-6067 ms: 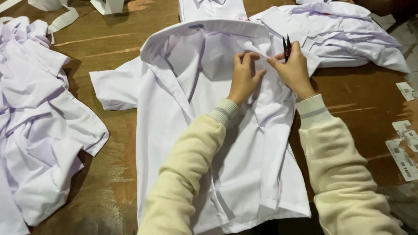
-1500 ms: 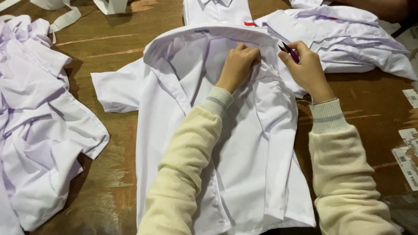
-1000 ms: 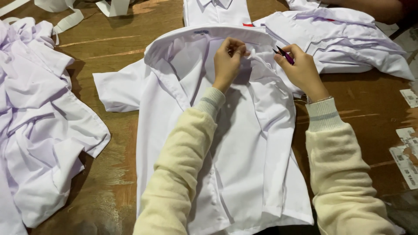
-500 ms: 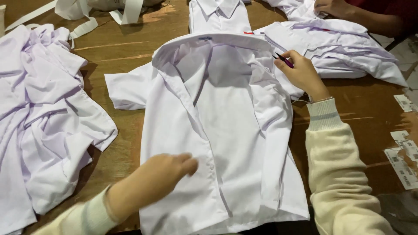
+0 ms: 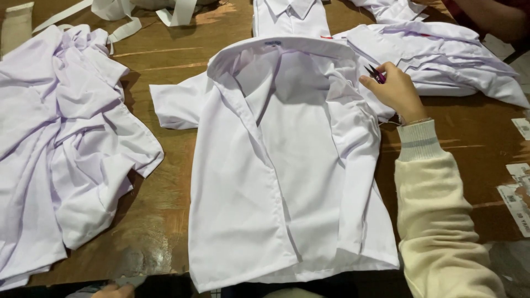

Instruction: Trimming loose threads from a white school uniform shirt using small thread snips on a factory work table.

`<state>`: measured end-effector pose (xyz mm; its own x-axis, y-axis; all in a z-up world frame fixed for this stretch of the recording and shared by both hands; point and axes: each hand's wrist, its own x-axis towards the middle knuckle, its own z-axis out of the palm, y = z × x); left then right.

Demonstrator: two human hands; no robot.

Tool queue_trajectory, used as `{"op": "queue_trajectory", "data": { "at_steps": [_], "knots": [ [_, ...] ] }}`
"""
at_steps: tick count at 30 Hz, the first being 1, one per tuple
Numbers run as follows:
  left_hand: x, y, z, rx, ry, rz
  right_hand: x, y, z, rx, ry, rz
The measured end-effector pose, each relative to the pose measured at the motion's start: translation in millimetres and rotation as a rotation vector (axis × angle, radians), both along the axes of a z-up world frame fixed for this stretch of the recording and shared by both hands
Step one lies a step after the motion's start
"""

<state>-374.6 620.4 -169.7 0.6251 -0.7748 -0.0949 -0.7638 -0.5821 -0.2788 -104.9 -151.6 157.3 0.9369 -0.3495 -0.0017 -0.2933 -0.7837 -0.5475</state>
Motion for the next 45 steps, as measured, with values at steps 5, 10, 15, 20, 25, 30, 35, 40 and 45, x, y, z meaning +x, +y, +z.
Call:
{"op": "queue_trajectory", "data": {
  "at_steps": [5,10,15,20,25,30,35,40,45],
  "knots": [
    [53,-122,222,0.267,0.803,1.051,-8,10,-5,-0.018,0.042,-0.018],
    [93,-222,333,-0.58,0.535,0.13,-9,-10,-33,-0.091,0.126,0.006],
    [156,-338,361,-0.874,0.552,-0.092,-21,-21,-62,0.117,0.012,0.019],
    [248,-463,292,-1.029,0.515,-0.194,-42,-17,-63,0.457,-0.107,0.109],
    [320,-581,235,-1.193,0.315,-0.213,-53,8,-52,0.816,-0.15,0.046],
    [331,-603,194,-1.078,0.426,-0.078,-32,-30,-97,0.63,-0.179,-0.002],
    [329,-593,191,-0.952,0.467,0.017,-27,-45,-117,0.388,-0.232,-0.016],
    [319,-586,204,-0.935,0.54,0.068,-38,-33,-106,0.251,-0.232,-0.053],
    [322,-585,204,-0.948,0.573,0.074,-33,-40,-120,0.223,-0.253,-0.09]
  ]
}}
